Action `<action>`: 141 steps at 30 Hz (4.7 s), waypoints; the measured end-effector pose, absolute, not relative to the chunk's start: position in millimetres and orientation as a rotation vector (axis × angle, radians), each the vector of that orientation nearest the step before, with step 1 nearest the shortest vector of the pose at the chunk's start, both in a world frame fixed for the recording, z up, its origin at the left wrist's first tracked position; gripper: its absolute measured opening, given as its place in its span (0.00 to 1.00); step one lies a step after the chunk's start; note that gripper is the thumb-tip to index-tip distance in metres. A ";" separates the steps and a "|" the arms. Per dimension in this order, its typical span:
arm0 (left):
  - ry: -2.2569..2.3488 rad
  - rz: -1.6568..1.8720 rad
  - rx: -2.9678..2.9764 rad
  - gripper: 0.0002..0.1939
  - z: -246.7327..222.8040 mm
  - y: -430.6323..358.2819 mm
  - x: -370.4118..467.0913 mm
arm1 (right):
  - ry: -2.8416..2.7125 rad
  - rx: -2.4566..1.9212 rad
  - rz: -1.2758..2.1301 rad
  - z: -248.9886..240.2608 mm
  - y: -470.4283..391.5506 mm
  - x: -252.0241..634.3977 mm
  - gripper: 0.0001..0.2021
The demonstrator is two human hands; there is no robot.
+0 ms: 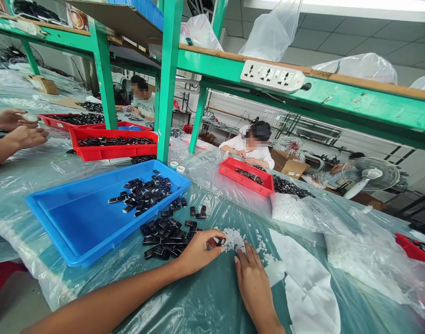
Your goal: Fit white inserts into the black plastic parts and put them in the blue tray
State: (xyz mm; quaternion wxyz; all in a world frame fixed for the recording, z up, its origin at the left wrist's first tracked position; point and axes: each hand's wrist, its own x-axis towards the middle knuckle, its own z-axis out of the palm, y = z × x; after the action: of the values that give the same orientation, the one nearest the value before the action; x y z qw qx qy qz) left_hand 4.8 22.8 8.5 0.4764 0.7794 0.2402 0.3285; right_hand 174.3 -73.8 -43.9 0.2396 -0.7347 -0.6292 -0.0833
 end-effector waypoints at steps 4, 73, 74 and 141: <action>0.580 0.790 1.933 0.10 7.6 20.2 5.3 | -1.702 -1.986 -0.190 -48.3 -71.1 179.5 0.21; 0.257 0.443 1.528 0.23 1.0 21.1 8.0 | -1.403 -2.100 0.037 -42.7 -79.8 177.5 0.17; 0.259 0.430 1.529 0.23 1.5 20.7 7.8 | -1.396 -2.091 0.040 -42.8 -78.3 177.2 0.17; 0.138 0.383 1.393 0.23 10.1 6.3 11.5 | -0.917 -1.529 0.411 -30.9 -88.6 138.7 0.20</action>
State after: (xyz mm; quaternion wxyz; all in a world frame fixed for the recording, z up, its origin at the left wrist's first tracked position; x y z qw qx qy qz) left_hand 11.5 6.3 10.1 0.7480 0.6370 0.0631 0.1753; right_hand 138.7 -88.6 -30.9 0.6099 -0.6623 -0.3970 0.1781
